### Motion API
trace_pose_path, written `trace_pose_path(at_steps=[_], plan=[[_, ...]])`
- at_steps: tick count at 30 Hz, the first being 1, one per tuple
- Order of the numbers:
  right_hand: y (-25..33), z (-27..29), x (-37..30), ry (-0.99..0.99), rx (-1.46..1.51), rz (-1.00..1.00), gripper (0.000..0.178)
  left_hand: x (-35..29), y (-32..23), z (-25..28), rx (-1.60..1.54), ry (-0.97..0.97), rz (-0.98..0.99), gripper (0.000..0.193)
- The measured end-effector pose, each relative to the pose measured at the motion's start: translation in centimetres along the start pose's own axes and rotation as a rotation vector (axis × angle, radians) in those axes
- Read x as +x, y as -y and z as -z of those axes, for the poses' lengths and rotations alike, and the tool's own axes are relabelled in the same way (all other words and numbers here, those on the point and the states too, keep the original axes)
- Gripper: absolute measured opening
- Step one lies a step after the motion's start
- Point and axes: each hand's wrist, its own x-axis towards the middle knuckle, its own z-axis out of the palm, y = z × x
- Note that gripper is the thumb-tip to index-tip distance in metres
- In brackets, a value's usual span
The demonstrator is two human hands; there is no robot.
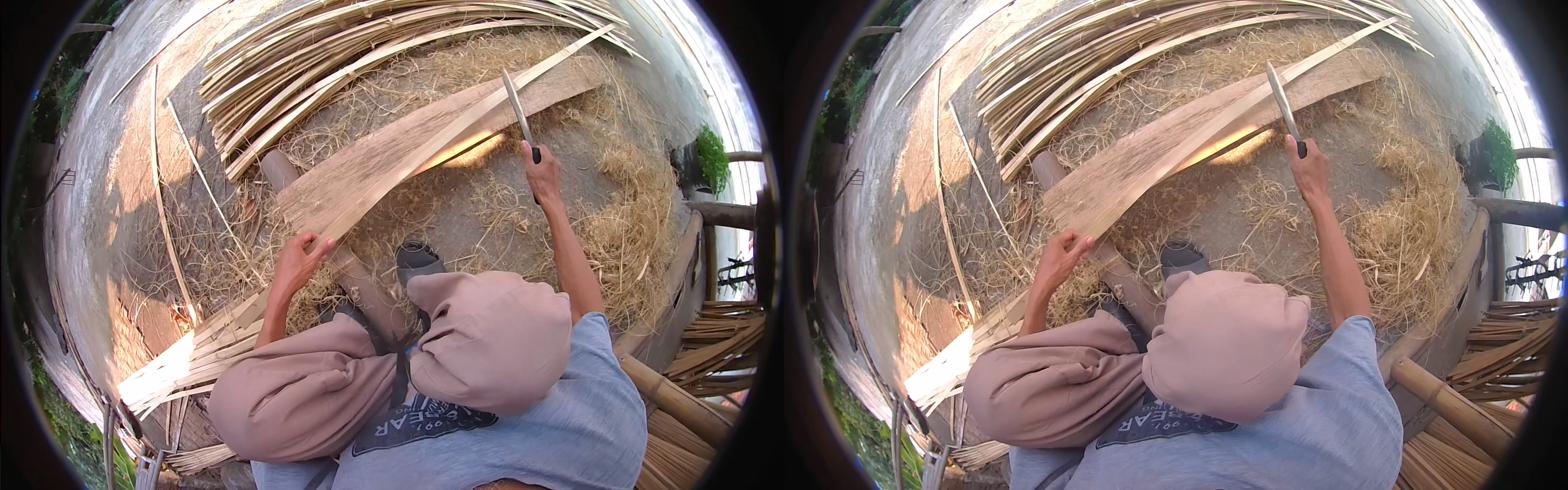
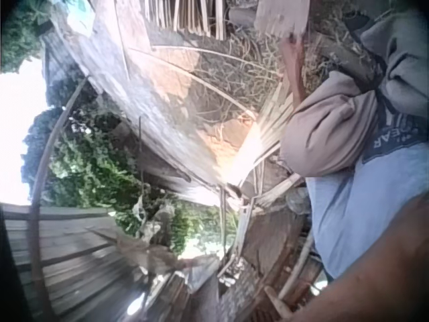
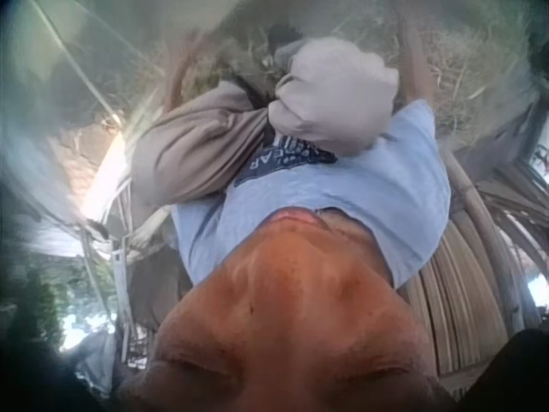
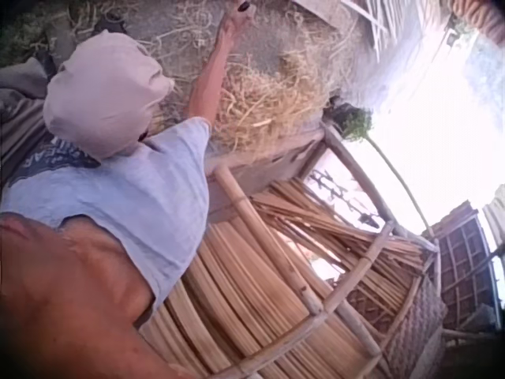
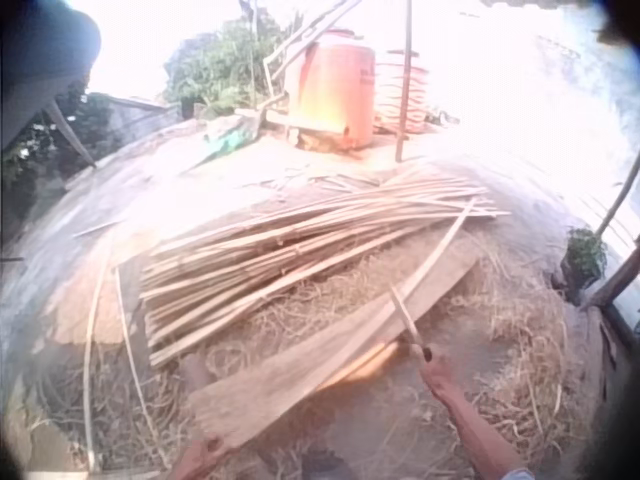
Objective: The person sits on the ground and uses a knife to split long bamboo strips into thinner slats. They repeatedly position the bamboo on a wooden board, strike it with the knife, and separate the resulting pieces.
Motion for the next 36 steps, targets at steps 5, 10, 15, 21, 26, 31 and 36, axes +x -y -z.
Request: trace_pose_path(at_steps=[5,10,15,21,26,31,36], plan=[[-1.6,-1.0,0.1,0.063,-0.041,-0.037,0.063,0.9,-1.0,3.5,0.124,0.417,0.060,0.051],[-0.3,-2.6,0.4,0.113,0.045,-0.148,0.062,-1.5,7.1,3.8,0.008,0.420,0.233,0.055],[11.7,-3.9,-10.9,0.591,0.163,0.091,0.057,-2.6,2.0,-1.6,0.409,-0.021,-0.129,0.044],[15.1,-0.5,-16.7,0.736,-0.059,0.358,0.053,-2.1,3.1,-6.0,0.601,-0.288,-0.269,0.031],[5.2,4.7,0.0,0.332,-0.228,0.101,0.062,-1.3,2.7,-6.3,0.541,-0.343,-0.319,0.034],[6.6,0.3,-1.2,0.344,-0.138,0.097,0.064,-1.4,1.9,-4.8,0.558,-0.285,-0.294,0.035],[7.8,0.2,-6.0,0.441,-0.101,0.411,0.062,-8.9,9.5,1.9,0.545,-0.231,-0.106,0.035]])
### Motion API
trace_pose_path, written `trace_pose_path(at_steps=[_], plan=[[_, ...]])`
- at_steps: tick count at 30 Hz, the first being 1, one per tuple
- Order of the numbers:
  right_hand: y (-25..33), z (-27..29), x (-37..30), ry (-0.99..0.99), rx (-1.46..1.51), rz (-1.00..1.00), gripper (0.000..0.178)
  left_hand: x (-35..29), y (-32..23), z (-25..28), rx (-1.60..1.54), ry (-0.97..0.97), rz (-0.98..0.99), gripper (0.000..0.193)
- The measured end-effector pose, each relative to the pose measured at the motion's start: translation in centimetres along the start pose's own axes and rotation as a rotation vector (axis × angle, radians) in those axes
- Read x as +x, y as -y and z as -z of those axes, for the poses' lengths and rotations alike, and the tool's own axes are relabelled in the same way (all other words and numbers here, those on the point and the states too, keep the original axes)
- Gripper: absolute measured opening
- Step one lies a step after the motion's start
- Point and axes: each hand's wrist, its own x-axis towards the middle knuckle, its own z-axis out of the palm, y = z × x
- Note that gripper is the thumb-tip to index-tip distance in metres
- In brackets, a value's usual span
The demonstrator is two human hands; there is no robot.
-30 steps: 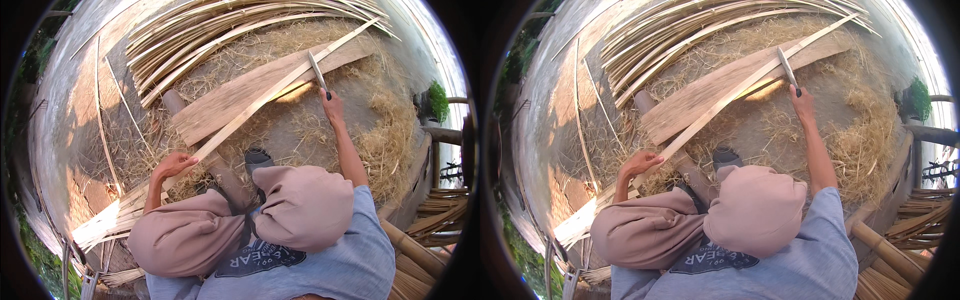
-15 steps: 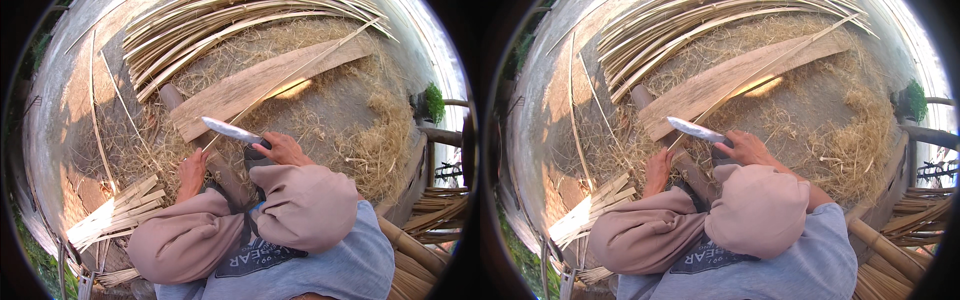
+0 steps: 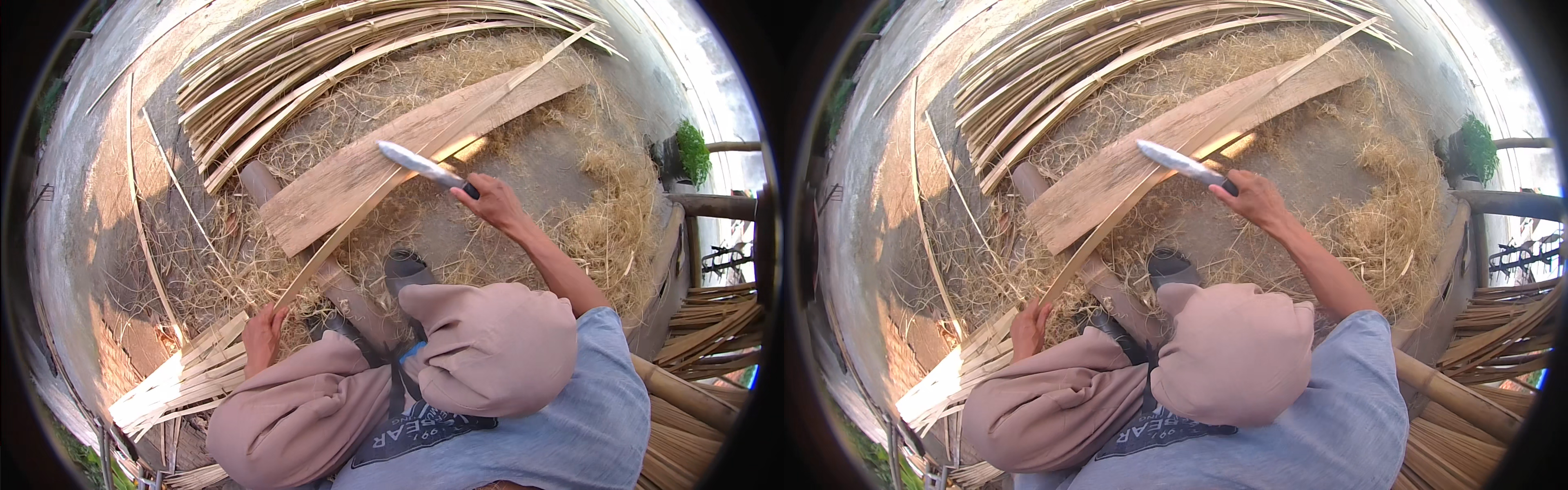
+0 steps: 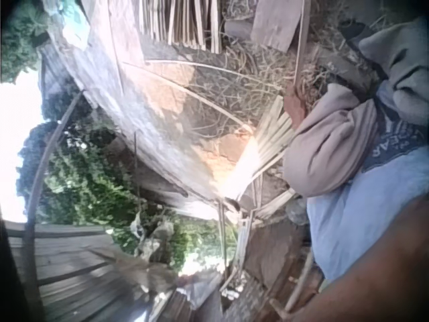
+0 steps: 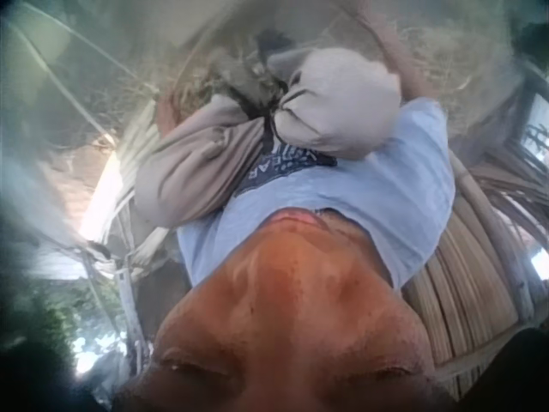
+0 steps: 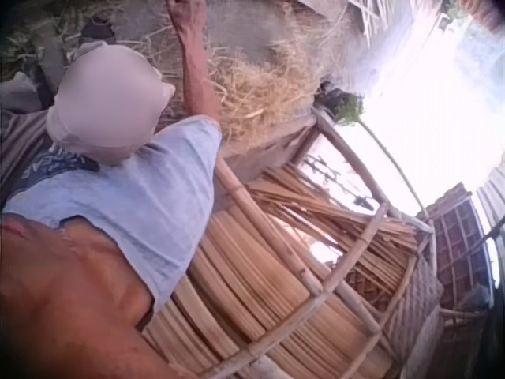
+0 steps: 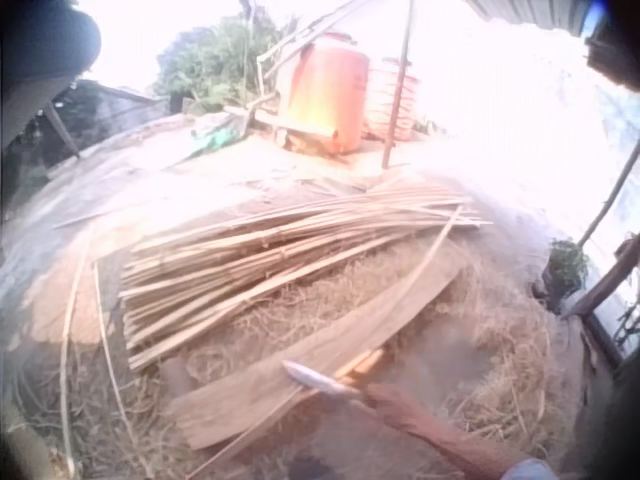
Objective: The person sits on the ground and uses a knife to split long bamboo strips into thinner slats. They repeatedly position the bamboo on a wooden board, strike it with the knife, and separate the resulting pieces.
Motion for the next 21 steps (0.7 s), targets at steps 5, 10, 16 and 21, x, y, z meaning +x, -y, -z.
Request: trace_pose_path(at_steps=[5,10,16,21], plan=[[-17.2,7.4,5.7,-0.283,-0.087,-0.537,0.068,-5.3,10.9,4.9,-0.311,0.360,0.360,0.035],[-11.6,3.2,5.7,-0.248,0.027,-0.451,0.068,1.1,1.0,1.8,-0.608,0.243,0.136,0.034],[4.4,-6.9,-2.8,-0.070,0.345,-0.227,0.057,6.8,-9.5,-1.2,-0.102,0.045,-0.158,0.046],[8.9,-7.7,-8.6,-0.038,0.168,-0.014,0.052,8.0,-7.3,-1.8,-0.292,0.135,-0.172,0.045]])
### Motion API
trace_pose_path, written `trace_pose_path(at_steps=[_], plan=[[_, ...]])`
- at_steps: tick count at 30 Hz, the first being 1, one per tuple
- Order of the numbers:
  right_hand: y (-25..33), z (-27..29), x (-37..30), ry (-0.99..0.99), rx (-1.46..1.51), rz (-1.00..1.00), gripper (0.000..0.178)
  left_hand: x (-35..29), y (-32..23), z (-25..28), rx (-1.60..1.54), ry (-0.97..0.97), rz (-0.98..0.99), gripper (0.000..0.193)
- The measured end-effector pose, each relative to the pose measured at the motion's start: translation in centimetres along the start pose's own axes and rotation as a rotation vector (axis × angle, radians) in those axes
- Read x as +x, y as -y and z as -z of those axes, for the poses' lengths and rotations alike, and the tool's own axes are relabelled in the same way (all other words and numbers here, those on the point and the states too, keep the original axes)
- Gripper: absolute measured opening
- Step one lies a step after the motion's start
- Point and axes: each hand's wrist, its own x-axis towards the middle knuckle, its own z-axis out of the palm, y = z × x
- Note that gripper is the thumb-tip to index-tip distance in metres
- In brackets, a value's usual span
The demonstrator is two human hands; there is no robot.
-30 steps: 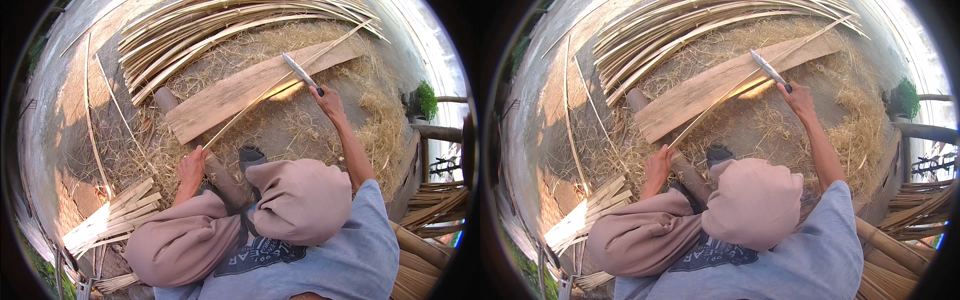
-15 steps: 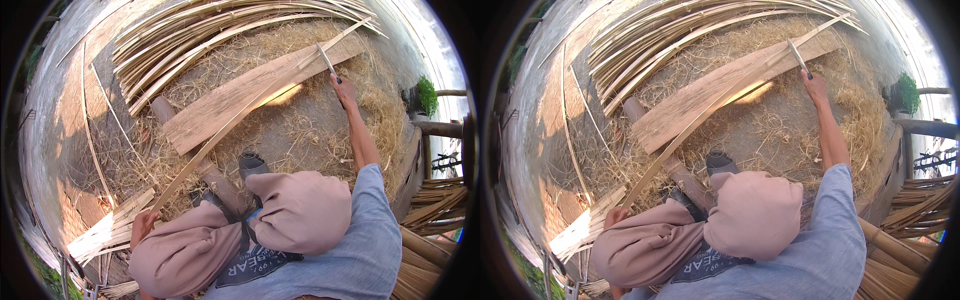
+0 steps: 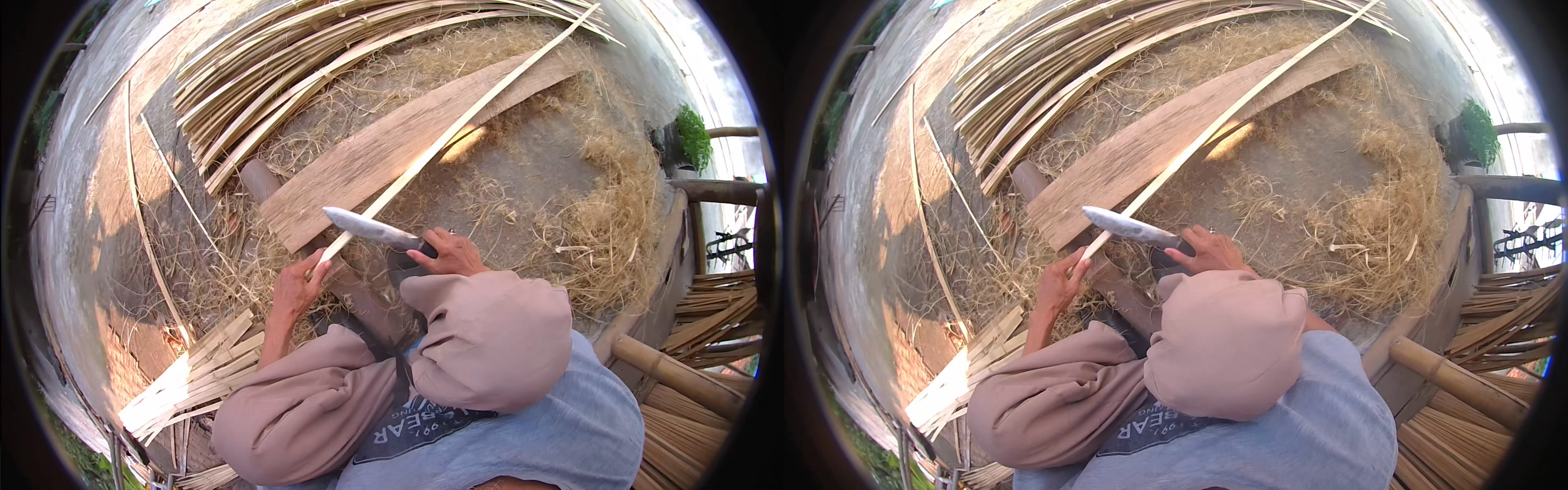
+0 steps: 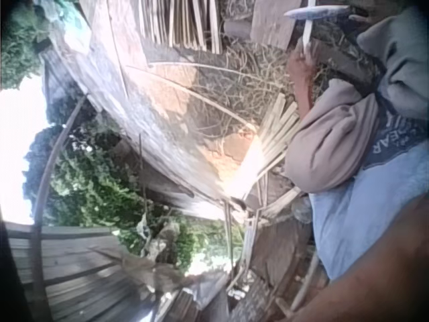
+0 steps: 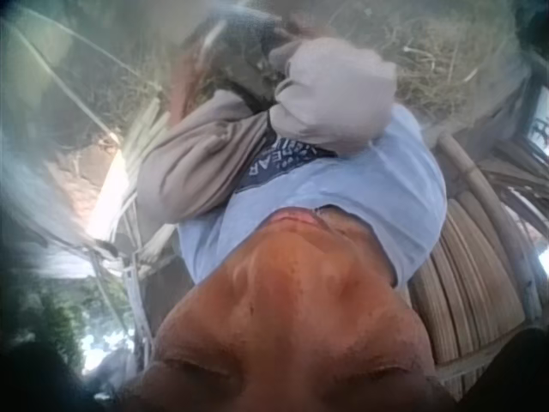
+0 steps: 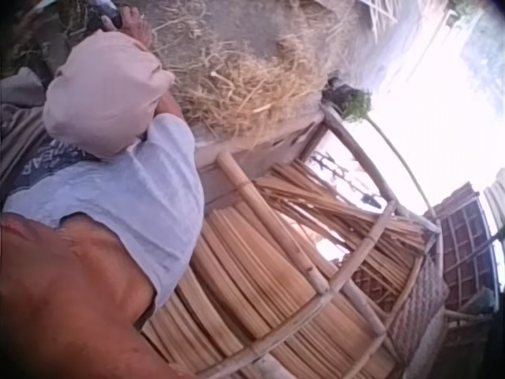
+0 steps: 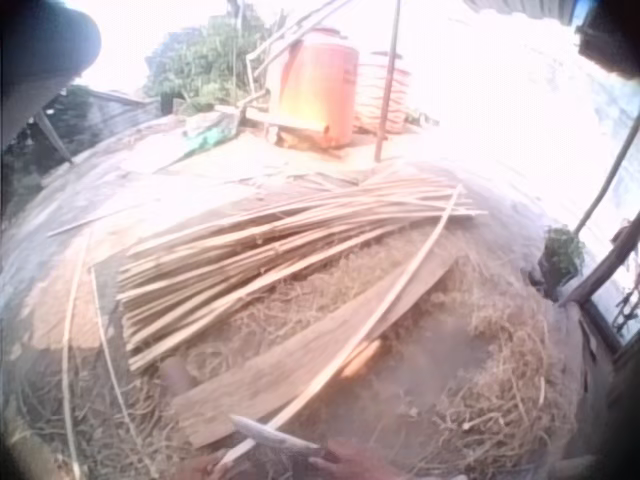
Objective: The person sits on the ground and uses a knife to split long bamboo strips into thinner slats. They repeatedly position the bamboo on a wooden board, strike it with the knife, and separate the resulting pieces.
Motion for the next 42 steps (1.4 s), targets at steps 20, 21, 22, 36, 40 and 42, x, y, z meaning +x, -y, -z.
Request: trace_pose_path(at_steps=[20,21,22,36,40,42], plan=[[-29.4,17.2,13.9,-0.585,-0.162,-0.745,0.070,-14.7,12.4,9.6,0.203,-0.145,0.171,0.042],[-28.6,16.8,14.4,-0.534,-0.102,-0.716,0.069,-15.7,12.6,9.6,0.285,-0.249,0.068,0.041],[-26.5,17.4,14.5,-0.481,-0.049,-0.689,0.069,-15.7,12.3,8.9,0.240,-0.257,0.059,0.041],[5.0,2.8,3.6,0.371,-0.018,-0.032,0.052,0.1,1.0,-2.6,0.242,-0.222,-0.060,0.036],[-9.4,11.7,11.1,-0.111,-0.110,-0.378,0.059,0.8,-0.2,-2.6,0.261,-0.218,-0.064,0.036],[-13.9,14.7,12.7,-0.296,-0.199,-0.414,0.060,0.9,-0.7,-2.7,0.247,-0.241,-0.102,0.036]])
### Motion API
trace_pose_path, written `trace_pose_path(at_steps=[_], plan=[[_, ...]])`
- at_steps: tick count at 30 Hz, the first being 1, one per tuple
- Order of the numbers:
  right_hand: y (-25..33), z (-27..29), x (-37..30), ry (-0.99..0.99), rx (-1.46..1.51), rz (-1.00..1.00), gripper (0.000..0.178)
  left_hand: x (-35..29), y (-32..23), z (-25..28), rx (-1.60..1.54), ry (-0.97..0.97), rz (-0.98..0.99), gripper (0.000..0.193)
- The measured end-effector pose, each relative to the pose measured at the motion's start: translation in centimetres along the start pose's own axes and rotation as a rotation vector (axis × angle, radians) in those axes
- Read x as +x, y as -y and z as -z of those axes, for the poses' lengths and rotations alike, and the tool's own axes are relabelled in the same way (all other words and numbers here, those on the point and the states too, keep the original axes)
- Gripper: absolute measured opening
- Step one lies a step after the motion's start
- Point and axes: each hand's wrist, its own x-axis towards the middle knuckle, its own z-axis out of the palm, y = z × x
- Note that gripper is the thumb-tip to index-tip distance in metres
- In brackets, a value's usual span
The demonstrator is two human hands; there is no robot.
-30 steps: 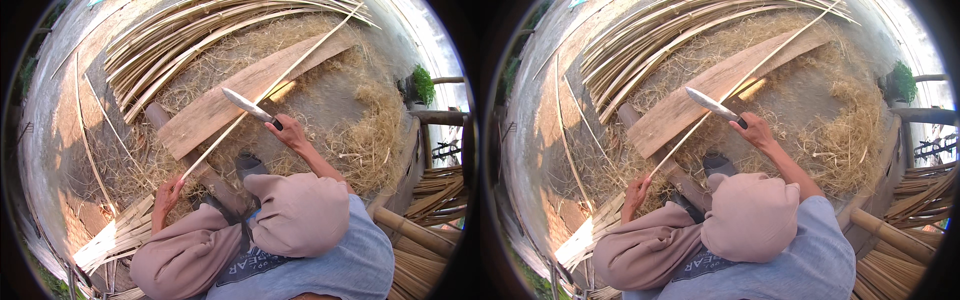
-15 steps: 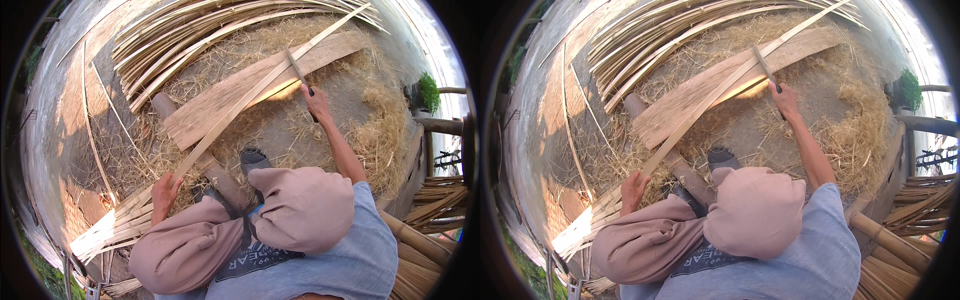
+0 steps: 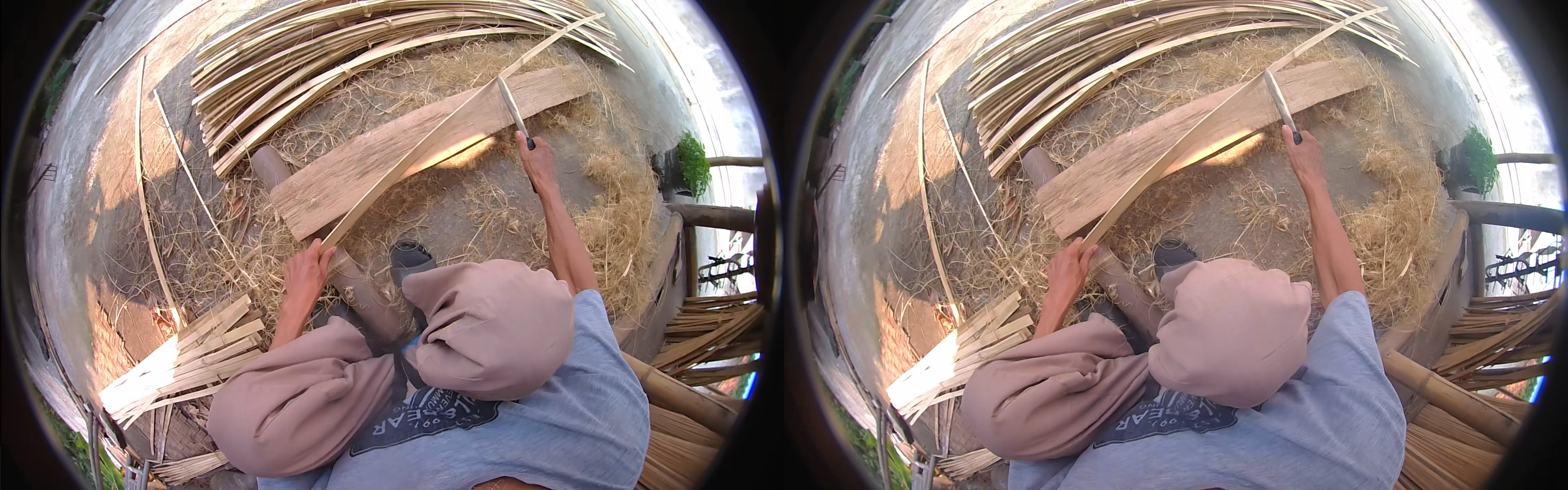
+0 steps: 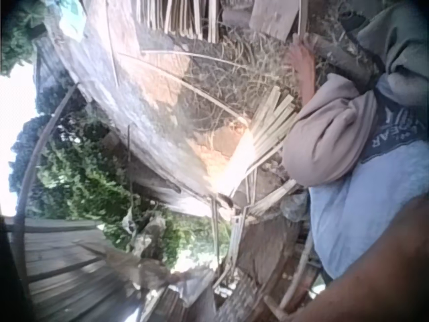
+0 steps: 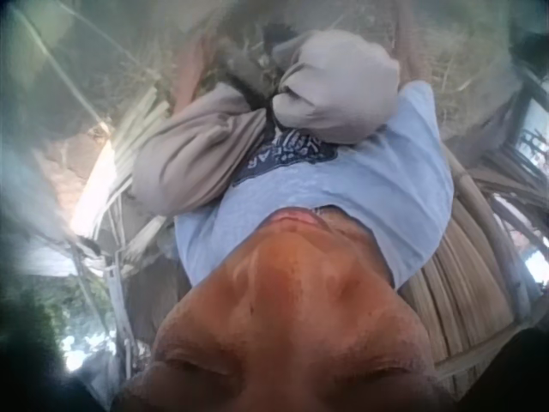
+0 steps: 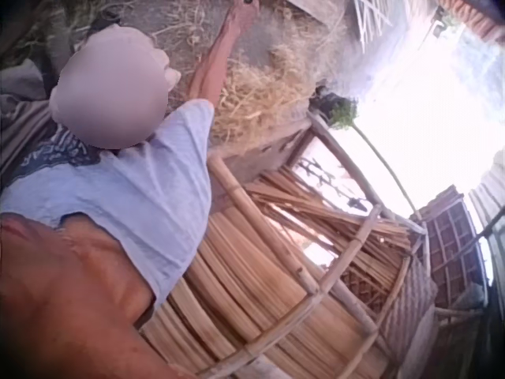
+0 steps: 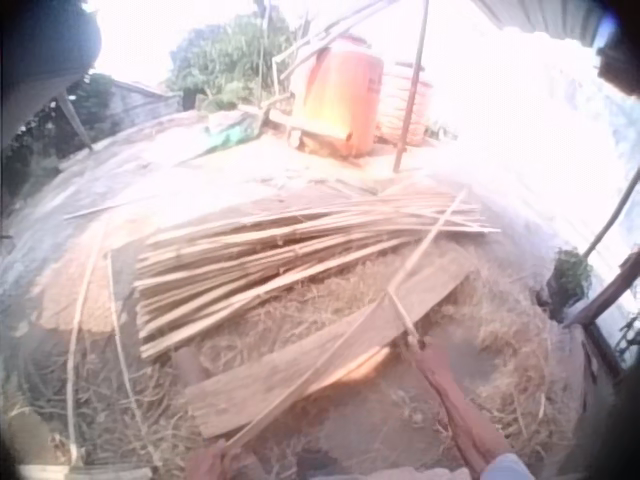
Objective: The person sits on the ground and uses a knife to split long bamboo strips into thinner slats. They repeatedly position the bamboo on a wooden board, strike it with the knife, and separate the resulting pieces.
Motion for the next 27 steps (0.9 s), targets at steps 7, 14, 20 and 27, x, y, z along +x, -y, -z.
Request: trace_pose_path(at_steps=[7,14,20,27], plan=[[11.8,-3.6,-14.3,0.449,0.137,0.486,0.056,-1.9,0.5,-1.5,0.118,-0.082,0.028,0.021],[2.8,1.3,-1.4,0.178,-0.044,0.062,0.064,-1.7,0.4,-1.9,0.183,-0.045,0.040,0.014],[0.8,2.6,0.9,0.137,-0.050,0.093,0.070,-2.0,-0.1,-2.4,0.215,-0.078,0.016,0.012],[11.9,-3.5,-18.9,0.468,0.070,0.473,0.056,-2.1,0.2,-2.9,0.336,-0.088,-0.008,0.005]])
